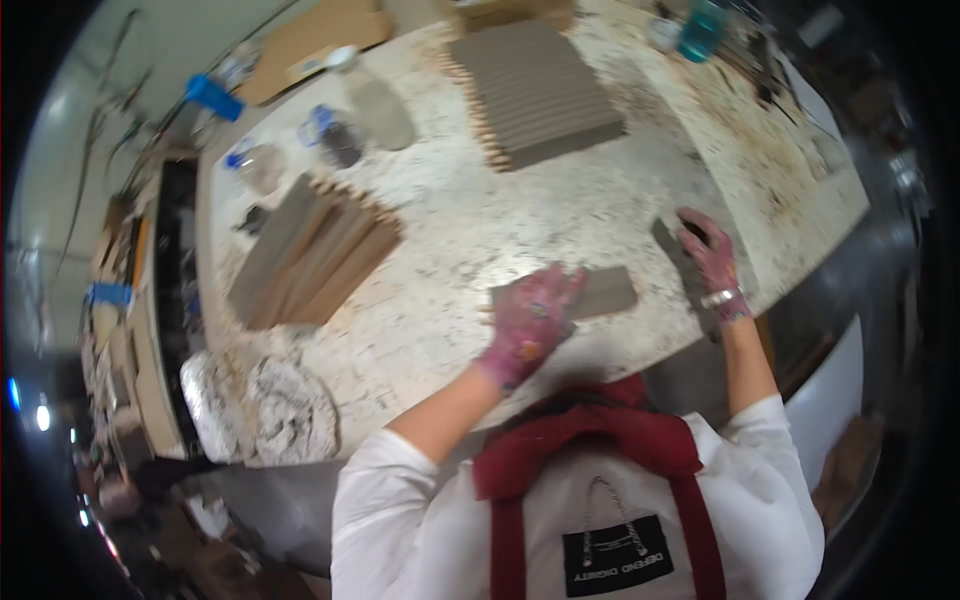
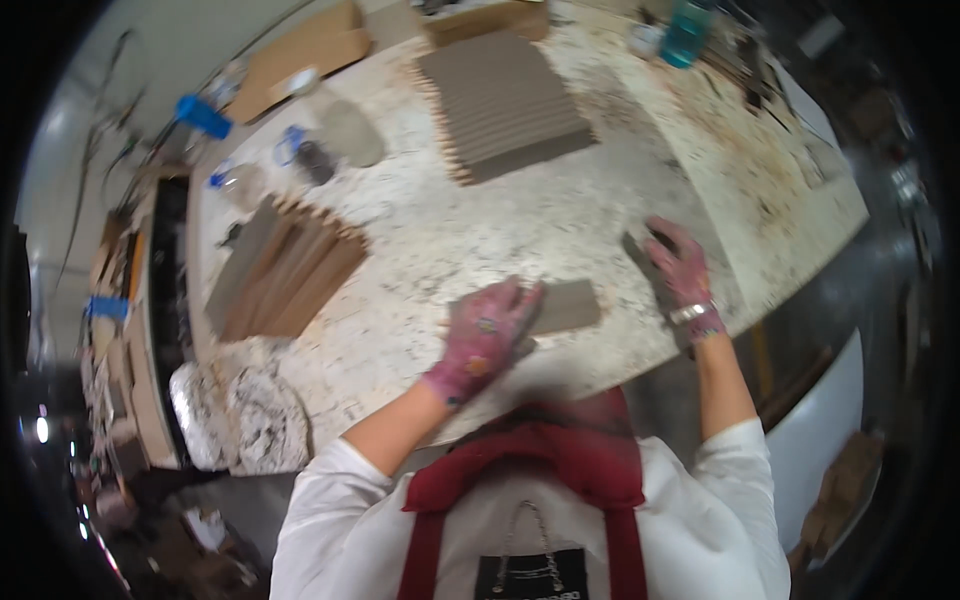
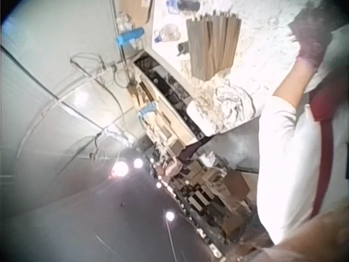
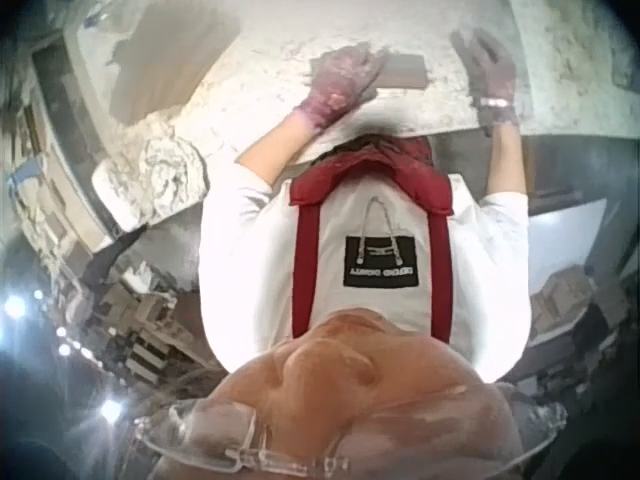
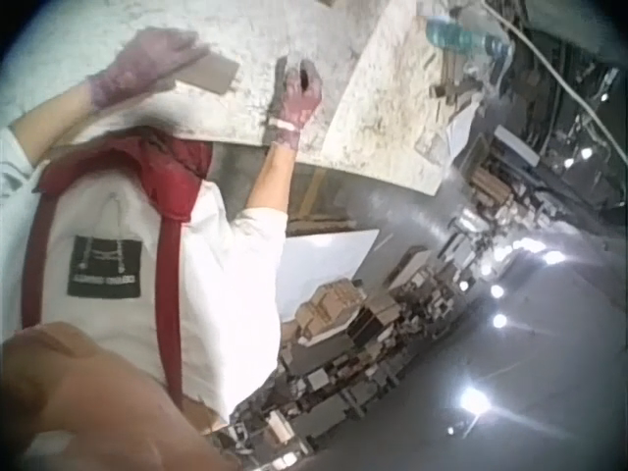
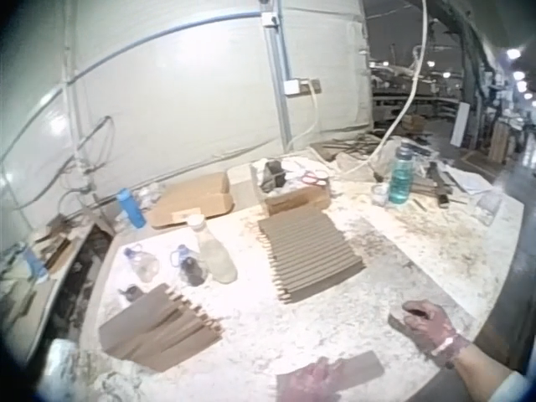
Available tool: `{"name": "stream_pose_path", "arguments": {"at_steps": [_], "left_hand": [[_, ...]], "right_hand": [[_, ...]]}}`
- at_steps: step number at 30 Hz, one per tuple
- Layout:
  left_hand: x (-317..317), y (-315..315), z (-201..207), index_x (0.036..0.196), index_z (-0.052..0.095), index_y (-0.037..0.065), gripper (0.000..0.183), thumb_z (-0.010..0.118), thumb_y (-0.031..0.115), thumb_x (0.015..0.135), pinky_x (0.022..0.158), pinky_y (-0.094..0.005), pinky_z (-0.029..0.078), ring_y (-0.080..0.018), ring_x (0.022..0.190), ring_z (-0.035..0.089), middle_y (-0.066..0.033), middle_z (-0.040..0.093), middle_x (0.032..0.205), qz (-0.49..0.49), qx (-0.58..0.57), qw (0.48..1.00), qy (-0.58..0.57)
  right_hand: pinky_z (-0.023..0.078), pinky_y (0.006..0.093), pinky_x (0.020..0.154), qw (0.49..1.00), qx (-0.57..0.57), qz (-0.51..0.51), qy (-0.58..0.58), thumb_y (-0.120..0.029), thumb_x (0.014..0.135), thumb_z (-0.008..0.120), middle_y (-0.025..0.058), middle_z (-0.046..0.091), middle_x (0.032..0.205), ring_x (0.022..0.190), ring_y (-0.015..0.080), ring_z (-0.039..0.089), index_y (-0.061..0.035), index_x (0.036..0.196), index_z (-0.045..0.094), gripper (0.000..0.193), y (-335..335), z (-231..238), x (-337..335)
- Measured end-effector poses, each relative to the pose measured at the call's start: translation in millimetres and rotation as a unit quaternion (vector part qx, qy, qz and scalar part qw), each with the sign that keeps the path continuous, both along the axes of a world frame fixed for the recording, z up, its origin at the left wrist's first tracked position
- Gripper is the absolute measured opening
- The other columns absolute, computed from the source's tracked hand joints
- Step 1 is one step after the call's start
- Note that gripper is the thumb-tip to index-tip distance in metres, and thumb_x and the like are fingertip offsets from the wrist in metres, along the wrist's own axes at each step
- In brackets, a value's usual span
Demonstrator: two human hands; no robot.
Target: The person sands the surfaces and edges of rectangular wooden pieces by hand using a small sanding block.
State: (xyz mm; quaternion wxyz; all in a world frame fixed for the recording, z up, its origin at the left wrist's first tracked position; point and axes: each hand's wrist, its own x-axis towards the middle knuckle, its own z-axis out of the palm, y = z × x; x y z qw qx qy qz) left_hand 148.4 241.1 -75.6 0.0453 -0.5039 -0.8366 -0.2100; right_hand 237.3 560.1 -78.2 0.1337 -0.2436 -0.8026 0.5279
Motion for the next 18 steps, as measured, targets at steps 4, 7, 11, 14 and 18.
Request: {"name": "stream_pose_path", "arguments": {"at_steps": [4, 7, 11, 14, 18], "left_hand": [[6, -3, -17, 0.145, 0.044, 0.013, 0.079, 0.074, 0.040, 0.078, 0.106, -0.0464, 0.037, -0.0362, 0.128, 0.045, -0.0198, 0.047, 0.137, -0.013, -0.058, 0.998, -0.017], [9, -21, 2, 0.141, 0.049, 0.016, 0.071, 0.073, 0.037, 0.078, 0.101, -0.0471, 0.043, -0.0349, 0.121, 0.048, -0.0168, 0.051, 0.128, 0.008, -0.015, 0.997, -0.082], [-36, -92, 85, 0.137, 0.052, 0.010, 0.066, 0.073, 0.029, 0.077, 0.093, -0.0444, 0.049, -0.0320, 0.114, 0.056, -0.0151, 0.058, 0.120, 0.130, 0.030, 0.991, 0.020], [-77, -177, 155, 0.137, 0.053, 0.008, 0.064, 0.073, 0.032, 0.081, 0.099, -0.0422, 0.045, -0.0335, 0.117, 0.055, -0.0144, 0.058, 0.129, 0.243, 0.016, 0.949, 0.199], [-138, -240, 180, 0.145, 0.045, 0.019, 0.080, 0.080, 0.027, 0.074, 0.103, -0.0433, 0.045, -0.0349, 0.117, 0.056, -0.0143, 0.056, 0.130, 0.303, -0.038, 0.952, 0.017]], "right_hand": [[0.049, 0.0310, 0.093, 0.999, -0.024, 0.029, 0.012, -0.021, 0.091, 0.068, 0.0103, 0.067, 0.115, 0.104, 0.0182, 0.063, -0.0002, 0.125, 0.062, 0.041, -13, -7, 1], [0.049, 0.0321, 0.095, 0.997, 0.000, 0.052, 0.049, -0.023, 0.091, 0.069, 0.0106, 0.066, 0.118, 0.106, 0.0190, 0.063, 0.0004, 0.126, 0.061, 0.043, -11, -9, -2], [0.048, 0.0325, 0.096, 0.996, 0.012, 0.031, 0.077, -0.026, 0.090, 0.071, 0.0105, 0.065, 0.119, 0.108, 0.0200, 0.062, 0.0001, 0.128, 0.061, 0.047, 0, -7, 2], [0.048, 0.0327, 0.095, 0.997, -0.011, 0.034, 0.065, -0.031, 0.089, 0.073, 0.0103, 0.065, 0.120, 0.108, 0.0205, 0.061, -0.0002, 0.128, 0.060, 0.051, -3, 1, 2], [0.049, 0.0304, 0.090, 0.993, -0.043, 0.079, 0.082, -0.037, 0.088, 0.073, 0.0082, 0.065, 0.113, 0.100, 0.0166, 0.061, 0.0011, 0.125, 0.061, 0.055, -11, -11, -3]]}}
